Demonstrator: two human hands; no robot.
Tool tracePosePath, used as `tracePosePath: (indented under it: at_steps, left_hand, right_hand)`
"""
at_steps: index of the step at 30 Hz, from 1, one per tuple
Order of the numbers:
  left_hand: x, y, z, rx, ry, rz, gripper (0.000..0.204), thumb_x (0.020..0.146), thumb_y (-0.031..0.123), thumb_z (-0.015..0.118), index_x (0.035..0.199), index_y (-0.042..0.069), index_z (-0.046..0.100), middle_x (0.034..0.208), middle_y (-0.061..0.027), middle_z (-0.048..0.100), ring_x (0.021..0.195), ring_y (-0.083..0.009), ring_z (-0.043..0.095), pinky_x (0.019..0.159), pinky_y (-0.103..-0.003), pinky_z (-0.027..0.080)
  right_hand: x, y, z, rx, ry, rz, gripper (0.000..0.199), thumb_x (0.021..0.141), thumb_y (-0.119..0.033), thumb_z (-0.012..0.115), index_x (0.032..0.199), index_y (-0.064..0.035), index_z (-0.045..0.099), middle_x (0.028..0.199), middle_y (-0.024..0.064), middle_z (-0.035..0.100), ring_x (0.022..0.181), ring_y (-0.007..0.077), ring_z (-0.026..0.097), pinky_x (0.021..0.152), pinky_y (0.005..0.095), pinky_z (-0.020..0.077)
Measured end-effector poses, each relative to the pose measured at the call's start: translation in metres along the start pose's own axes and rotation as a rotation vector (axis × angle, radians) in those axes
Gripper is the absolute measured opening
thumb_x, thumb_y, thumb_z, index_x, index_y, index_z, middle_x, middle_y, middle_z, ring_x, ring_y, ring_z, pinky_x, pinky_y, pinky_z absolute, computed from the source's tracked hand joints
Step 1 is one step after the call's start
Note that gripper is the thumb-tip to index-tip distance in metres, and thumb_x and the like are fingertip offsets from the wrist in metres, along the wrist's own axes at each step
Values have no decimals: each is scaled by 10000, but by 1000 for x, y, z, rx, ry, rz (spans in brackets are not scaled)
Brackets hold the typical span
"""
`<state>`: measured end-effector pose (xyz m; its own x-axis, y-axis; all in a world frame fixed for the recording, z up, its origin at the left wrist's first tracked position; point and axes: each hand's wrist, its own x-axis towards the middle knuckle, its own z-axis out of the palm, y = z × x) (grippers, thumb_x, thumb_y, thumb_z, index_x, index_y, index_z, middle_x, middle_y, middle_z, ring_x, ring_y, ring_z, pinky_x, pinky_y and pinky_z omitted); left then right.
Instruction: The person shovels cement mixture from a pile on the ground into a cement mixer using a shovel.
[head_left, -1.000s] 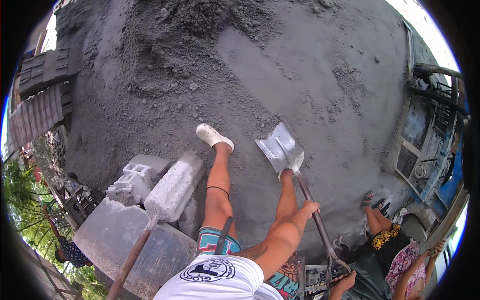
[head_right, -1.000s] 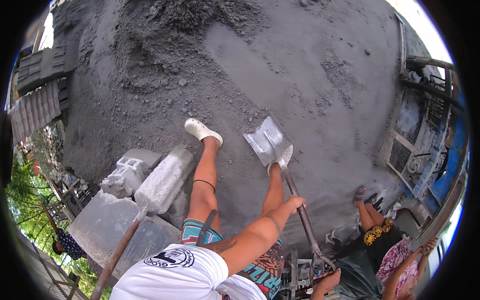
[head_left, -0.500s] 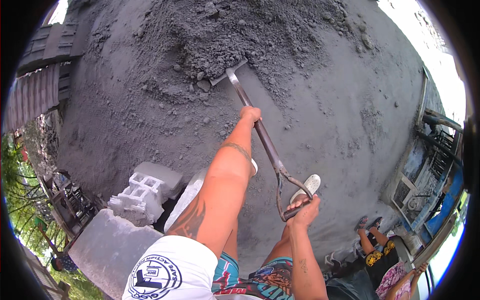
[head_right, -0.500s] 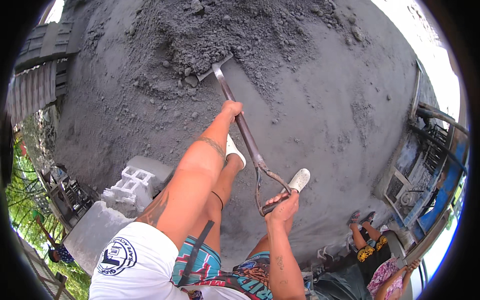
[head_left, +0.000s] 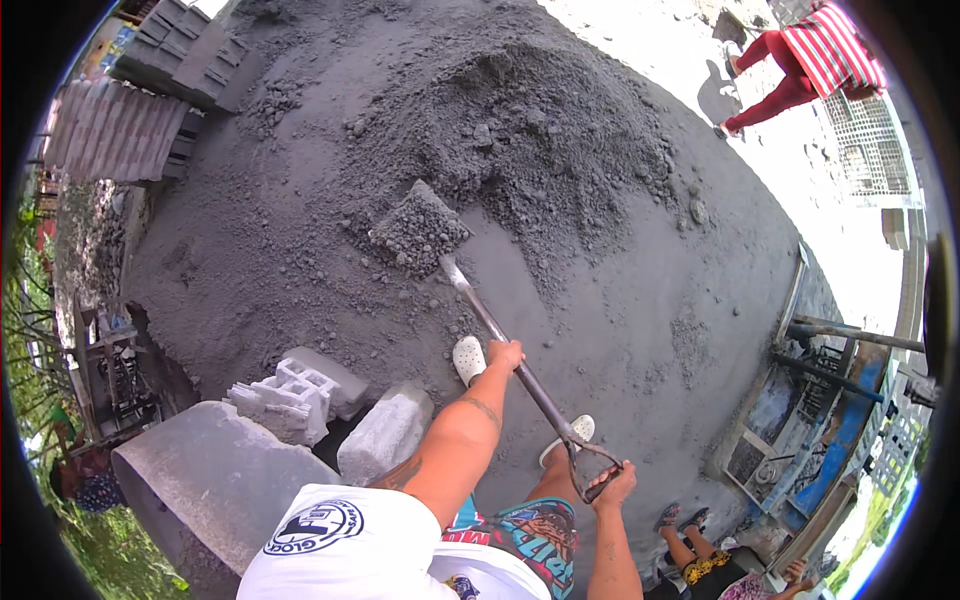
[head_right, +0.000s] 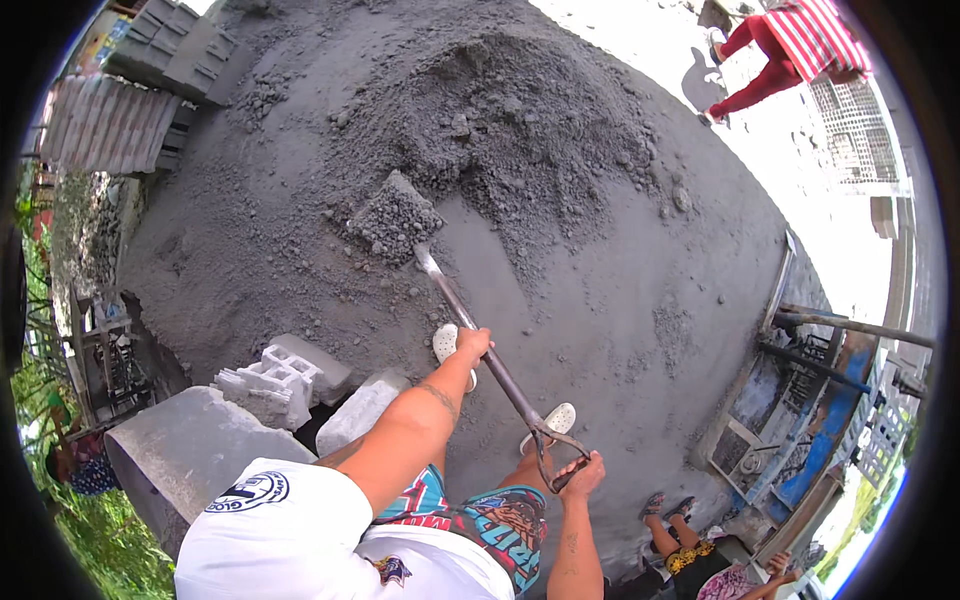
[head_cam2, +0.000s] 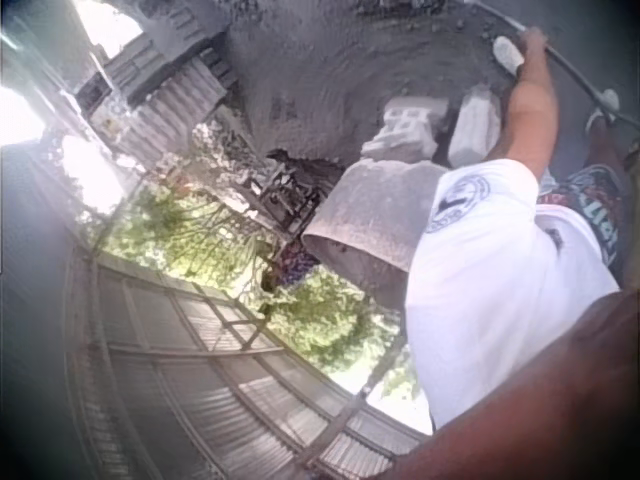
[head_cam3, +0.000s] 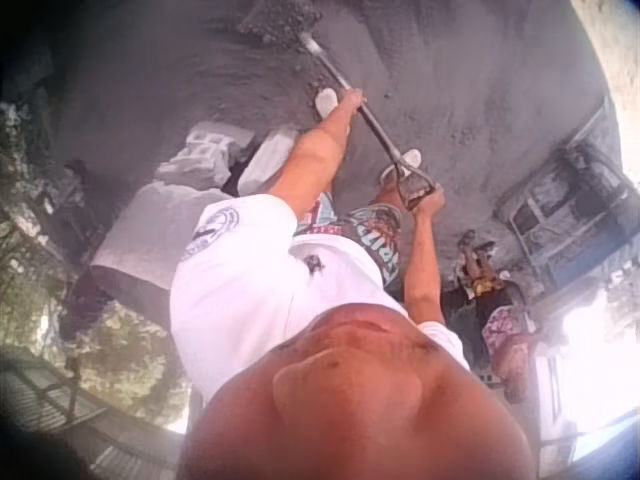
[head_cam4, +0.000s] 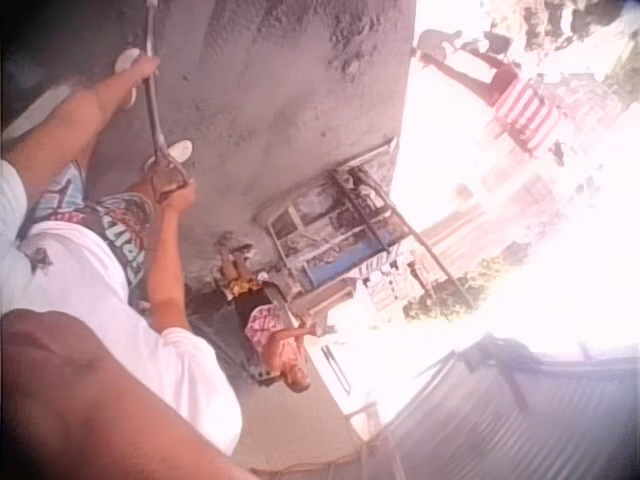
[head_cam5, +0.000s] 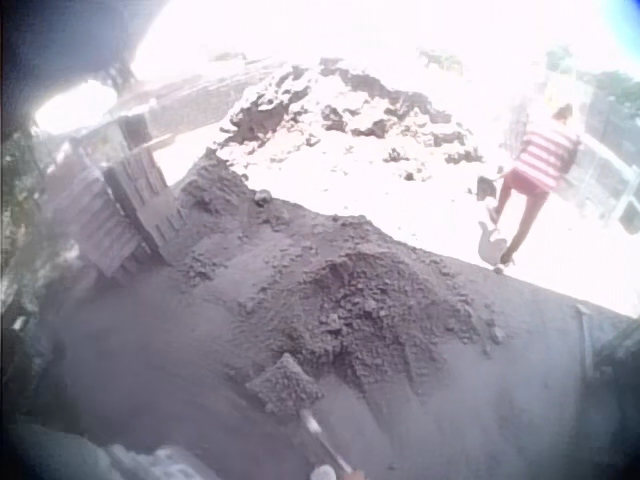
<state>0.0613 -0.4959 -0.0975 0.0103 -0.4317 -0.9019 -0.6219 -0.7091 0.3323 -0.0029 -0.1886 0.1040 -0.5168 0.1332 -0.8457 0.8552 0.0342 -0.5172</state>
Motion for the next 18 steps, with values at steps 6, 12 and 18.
tracePosePath:
  at_steps: [6,12,18]
  left_hand:
    - [-142,27,-124,-381,350,211,283,849,171,607,855,-112,585,681,-158,651,593,-214,644,563,-369,503]
    - [-305,27,-275,-696,696,590,256,836,166,602,775,-78,550,684,-132,610,571,-209,622,542,-349,508]
    - [-450,-56,-381,-1196,661,939,244,883,235,601,765,35,525,663,-95,553,560,-197,569,540,-370,520]
  right_hand:
    - [-5,-44,19,-167,-379,-9,355,860,-394,447,645,-112,428,466,64,403,365,222,395,375,376,382]
    - [-69,-38,93,-178,-943,-123,338,851,-374,474,693,-77,451,518,91,446,417,229,451,400,373,408]
    - [-241,-76,64,-272,-1529,-546,347,899,-330,524,750,-17,505,579,80,524,502,201,524,488,317,428]
